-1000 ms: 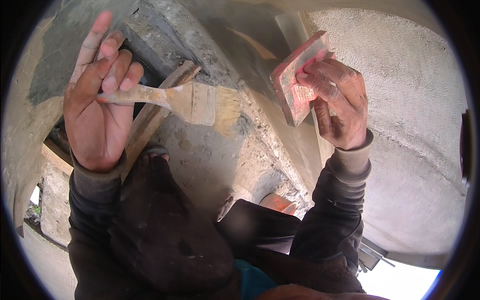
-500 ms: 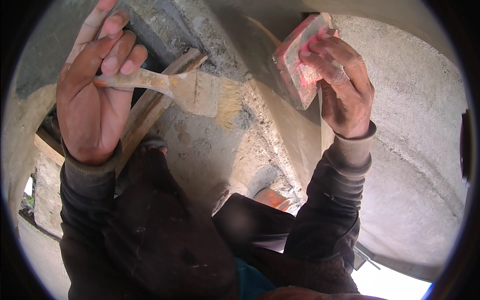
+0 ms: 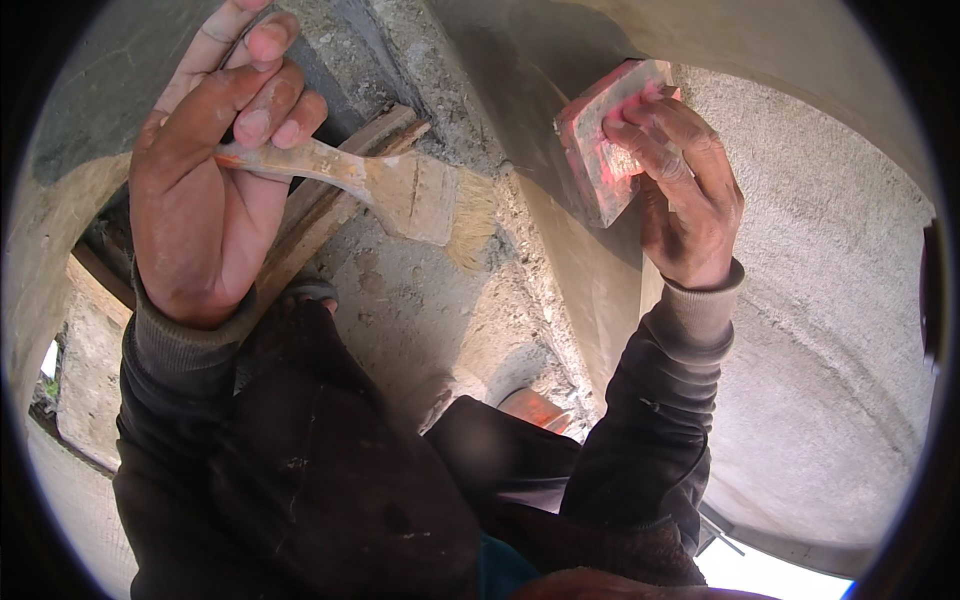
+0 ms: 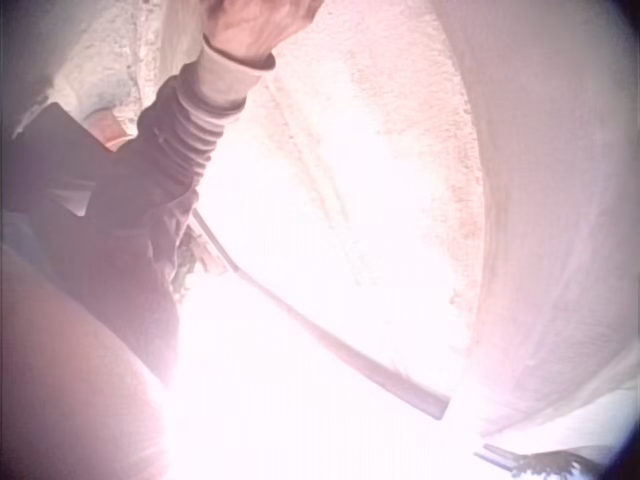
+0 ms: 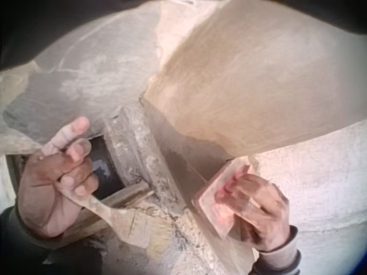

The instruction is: The person smooths a freshly plastered wall using a pink sponge and a brush, then wipes the surface with a cloth. The person repeatedly dips the sponge into a bucket of water and continues smoothing the wall and ledge.

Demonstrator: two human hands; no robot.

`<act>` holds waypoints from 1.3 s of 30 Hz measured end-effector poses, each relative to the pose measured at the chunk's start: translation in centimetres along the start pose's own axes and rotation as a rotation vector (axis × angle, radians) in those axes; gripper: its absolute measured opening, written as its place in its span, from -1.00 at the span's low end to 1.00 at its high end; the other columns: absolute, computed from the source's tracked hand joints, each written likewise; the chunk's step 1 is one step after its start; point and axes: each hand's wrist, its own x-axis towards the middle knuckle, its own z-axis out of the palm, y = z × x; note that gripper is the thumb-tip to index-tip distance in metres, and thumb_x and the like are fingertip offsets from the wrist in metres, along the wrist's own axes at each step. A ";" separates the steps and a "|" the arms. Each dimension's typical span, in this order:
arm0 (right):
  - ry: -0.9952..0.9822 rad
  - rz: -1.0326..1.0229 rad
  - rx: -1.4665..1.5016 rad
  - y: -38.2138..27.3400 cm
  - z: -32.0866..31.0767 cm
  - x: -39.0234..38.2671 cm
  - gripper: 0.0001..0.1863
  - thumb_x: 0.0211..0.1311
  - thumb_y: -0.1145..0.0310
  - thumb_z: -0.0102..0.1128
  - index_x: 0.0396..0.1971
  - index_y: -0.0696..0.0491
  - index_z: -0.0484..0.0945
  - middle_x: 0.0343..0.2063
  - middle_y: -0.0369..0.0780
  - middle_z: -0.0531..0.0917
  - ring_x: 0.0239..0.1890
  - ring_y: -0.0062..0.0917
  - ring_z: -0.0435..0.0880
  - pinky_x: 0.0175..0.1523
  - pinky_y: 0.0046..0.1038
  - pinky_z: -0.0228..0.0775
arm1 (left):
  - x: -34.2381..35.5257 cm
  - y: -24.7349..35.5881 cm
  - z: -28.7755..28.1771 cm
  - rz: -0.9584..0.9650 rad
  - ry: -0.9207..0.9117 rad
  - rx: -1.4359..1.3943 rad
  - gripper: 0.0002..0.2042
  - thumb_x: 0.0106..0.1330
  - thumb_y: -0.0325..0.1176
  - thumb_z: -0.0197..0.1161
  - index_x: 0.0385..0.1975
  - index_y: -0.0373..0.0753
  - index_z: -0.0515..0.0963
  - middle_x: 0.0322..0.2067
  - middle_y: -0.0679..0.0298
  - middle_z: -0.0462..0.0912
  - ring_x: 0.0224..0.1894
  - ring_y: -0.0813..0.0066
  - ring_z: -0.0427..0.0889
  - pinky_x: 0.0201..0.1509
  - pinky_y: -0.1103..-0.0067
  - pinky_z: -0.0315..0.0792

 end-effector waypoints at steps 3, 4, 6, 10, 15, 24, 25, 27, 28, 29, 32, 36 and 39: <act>0.002 0.002 0.001 0.0 0.2 0.1 -0.51 -0.13 0.66 0.35 -0.12 -0.07 0.78 -0.13 -0.28 0.71 -0.02 -0.36 0.74 -0.05 -0.35 0.64 | 0.0 0.0 -0.1 0.000 0.005 0.005 -0.39 0.44 -0.58 -0.04 0.49 -0.52 0.03 -0.08 0.30 0.39 -0.33 0.68 0.29 -0.16 0.64 0.32; 0.002 0.002 0.004 -0.1 0.3 0.2 -0.51 -0.13 0.66 0.35 -0.12 -0.08 0.78 -0.13 -0.28 0.71 -0.02 -0.37 0.74 -0.05 -0.35 0.64 | 0.0 0.0 -0.2 0.000 0.010 0.007 -0.39 0.44 -0.59 -0.04 0.49 -0.53 0.03 -0.08 0.29 0.39 -0.33 0.68 0.29 -0.16 0.64 0.32; -0.002 -0.005 -0.009 0.0 0.4 0.1 -0.50 -0.13 0.67 0.35 -0.11 -0.08 0.78 -0.13 -0.28 0.71 -0.03 -0.37 0.74 -0.06 -0.35 0.64 | 0.0 0.0 -0.3 0.003 0.005 0.007 -0.39 0.44 -0.59 -0.04 0.49 -0.53 0.03 -0.07 0.29 0.39 -0.34 0.68 0.29 -0.15 0.64 0.32; 0.005 0.011 -0.014 0.0 0.5 0.1 -0.50 -0.13 0.67 0.34 -0.11 -0.08 0.78 -0.14 -0.28 0.71 -0.03 -0.37 0.74 -0.07 -0.34 0.65 | 0.1 0.0 -0.2 0.000 0.021 0.008 -0.40 0.44 -0.59 -0.05 0.48 -0.53 0.04 -0.07 0.30 0.39 -0.34 0.68 0.29 -0.15 0.63 0.32; -0.001 0.027 -0.028 -0.1 0.5 0.3 -0.50 -0.14 0.67 0.35 -0.11 -0.07 0.78 -0.13 -0.28 0.71 -0.02 -0.37 0.73 -0.03 -0.33 0.66 | 0.1 0.0 -0.5 0.002 -0.006 0.008 -0.40 0.44 -0.59 -0.06 0.48 -0.53 0.05 -0.07 0.30 0.39 -0.33 0.68 0.29 -0.15 0.64 0.31; 0.032 0.060 -0.016 0.9 1.0 0.1 -0.46 -0.22 0.74 0.30 -0.14 -0.03 0.76 -0.11 -0.27 0.71 0.03 -0.31 0.72 0.08 -0.30 0.67 | 0.2 -0.1 -0.4 0.008 0.002 0.006 -0.40 0.44 -0.59 -0.07 0.48 -0.53 0.05 -0.07 0.31 0.39 -0.36 0.71 0.26 -0.16 0.65 0.31; 0.053 0.056 -0.003 1.1 1.1 0.0 -0.46 -0.22 0.75 0.30 -0.14 -0.02 0.76 -0.11 -0.26 0.71 0.04 -0.30 0.72 0.10 -0.29 0.67 | 0.2 -0.1 -0.3 0.006 0.007 0.006 -0.40 0.44 -0.59 -0.07 0.48 -0.53 0.05 -0.07 0.31 0.39 -0.36 0.72 0.26 -0.16 0.65 0.30; 0.048 0.062 -0.002 1.2 1.0 0.0 -0.45 -0.22 0.77 0.29 -0.13 -0.02 0.75 -0.10 -0.25 0.71 0.05 -0.29 0.72 0.12 -0.28 0.66 | 0.2 -0.1 -0.6 0.010 -0.014 -0.003 -0.40 0.44 -0.59 -0.06 0.49 -0.53 0.05 -0.07 0.31 0.39 -0.36 0.71 0.26 -0.16 0.65 0.30; 0.046 0.066 -0.001 1.2 0.9 0.0 -0.44 -0.22 0.78 0.28 -0.12 -0.02 0.75 -0.10 -0.25 0.70 0.06 -0.28 0.72 0.13 -0.27 0.66 | 0.2 -0.1 -0.7 0.012 -0.025 -0.008 -0.40 0.44 -0.59 -0.06 0.49 -0.53 0.05 -0.07 0.31 0.39 -0.36 0.71 0.26 -0.16 0.65 0.30; 0.050 0.073 0.013 1.2 0.8 -0.1 -0.44 -0.21 0.78 0.28 -0.12 -0.01 0.75 -0.10 -0.25 0.70 0.07 -0.28 0.72 0.14 -0.27 0.66 | 0.2 -0.1 -0.7 0.011 -0.018 -0.005 -0.40 0.44 -0.59 -0.06 0.49 -0.53 0.05 -0.07 0.31 0.39 -0.36 0.71 0.27 -0.16 0.65 0.31; 0.063 0.100 0.042 1.2 0.2 -0.1 -0.44 -0.18 0.81 0.26 -0.11 0.00 0.74 -0.08 -0.24 0.70 0.11 -0.28 0.71 0.17 -0.29 0.64 | 0.1 0.0 -0.5 0.007 -0.002 0.002 -0.39 0.43 -0.58 -0.04 0.48 -0.53 0.06 -0.07 0.31 0.39 -0.35 0.71 0.27 -0.14 0.65 0.31; 0.063 0.112 0.049 1.3 -1.9 -1.1 -0.43 -0.08 0.87 0.18 -0.04 0.05 0.72 0.01 -0.14 0.67 0.16 -0.22 0.68 0.22 -0.27 0.60 | 0.0 0.0 -0.6 0.002 0.009 -0.004 -0.38 0.42 -0.58 -0.01 0.48 -0.53 0.06 -0.07 0.31 0.39 -0.34 0.70 0.29 -0.13 0.65 0.33; 0.076 0.214 -0.004 -1.1 -5.7 -3.3 -0.48 0.03 0.85 0.13 0.01 0.10 0.69 0.03 -0.07 0.63 0.17 -0.18 0.66 0.21 -0.23 0.59 | -0.1 0.3 -0.5 0.002 0.030 -0.001 -0.38 0.41 -0.59 0.01 0.48 -0.53 0.06 -0.08 0.31 0.40 -0.33 0.69 0.30 -0.13 0.64 0.33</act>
